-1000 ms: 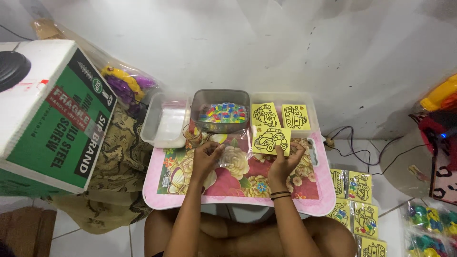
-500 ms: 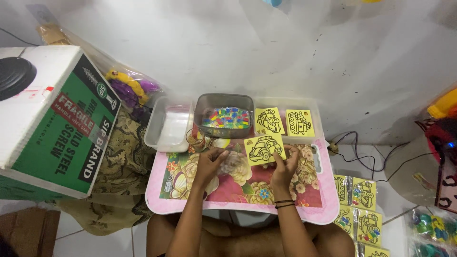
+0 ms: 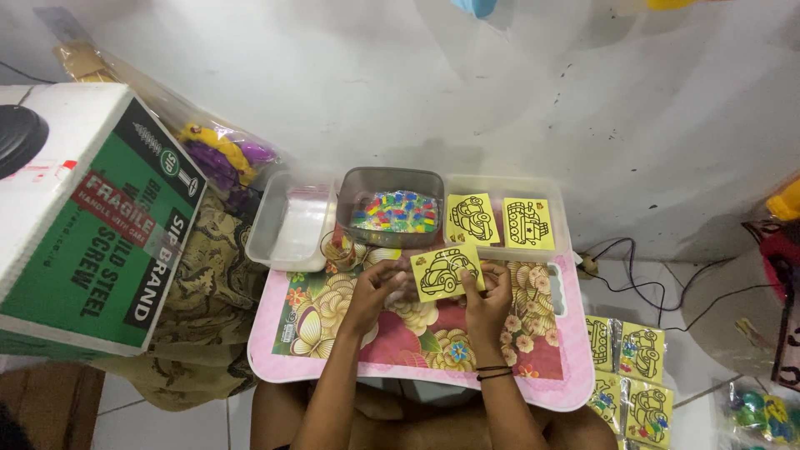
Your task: The person sits on the floor and packs small, colorful plastic pieces into clear plastic bags. They place each filled bag onto a yellow card featuring a vehicle illustration and then arrange the completed packages on the floor.
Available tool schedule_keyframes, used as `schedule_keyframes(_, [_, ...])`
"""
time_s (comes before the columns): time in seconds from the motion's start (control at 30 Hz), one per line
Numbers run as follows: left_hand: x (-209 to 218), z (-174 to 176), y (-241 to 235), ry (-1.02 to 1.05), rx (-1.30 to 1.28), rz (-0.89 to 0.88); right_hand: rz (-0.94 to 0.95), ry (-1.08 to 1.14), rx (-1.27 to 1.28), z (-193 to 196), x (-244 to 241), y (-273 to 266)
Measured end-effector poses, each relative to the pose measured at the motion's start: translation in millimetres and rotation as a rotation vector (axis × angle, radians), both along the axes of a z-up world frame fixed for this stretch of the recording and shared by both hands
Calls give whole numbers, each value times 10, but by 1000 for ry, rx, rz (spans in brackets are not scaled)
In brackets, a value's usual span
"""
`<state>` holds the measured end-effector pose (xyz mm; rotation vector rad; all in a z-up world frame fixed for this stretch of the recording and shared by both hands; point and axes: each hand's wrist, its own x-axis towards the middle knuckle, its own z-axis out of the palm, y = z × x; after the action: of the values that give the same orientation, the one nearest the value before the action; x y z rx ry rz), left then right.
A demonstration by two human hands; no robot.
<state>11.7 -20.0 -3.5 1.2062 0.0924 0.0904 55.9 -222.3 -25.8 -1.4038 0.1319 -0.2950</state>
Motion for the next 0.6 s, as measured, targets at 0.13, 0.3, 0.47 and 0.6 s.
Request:
schedule_keyframes(0.13, [37,-83,14,46,5,36,-25,34,-83,531,-281,128])
schedule_keyframes(0.3, [-22,-62,60,41,38,57,16,-10,-202,345,-210,104])
schedule_keyframes(0.47, [-60,-39,12,18,71,105,84,-89,-285,292,-185,102])
schedule_keyframes(0.6, [2,-322,79,2,75,109,127,-105,-273,261,-186,98])
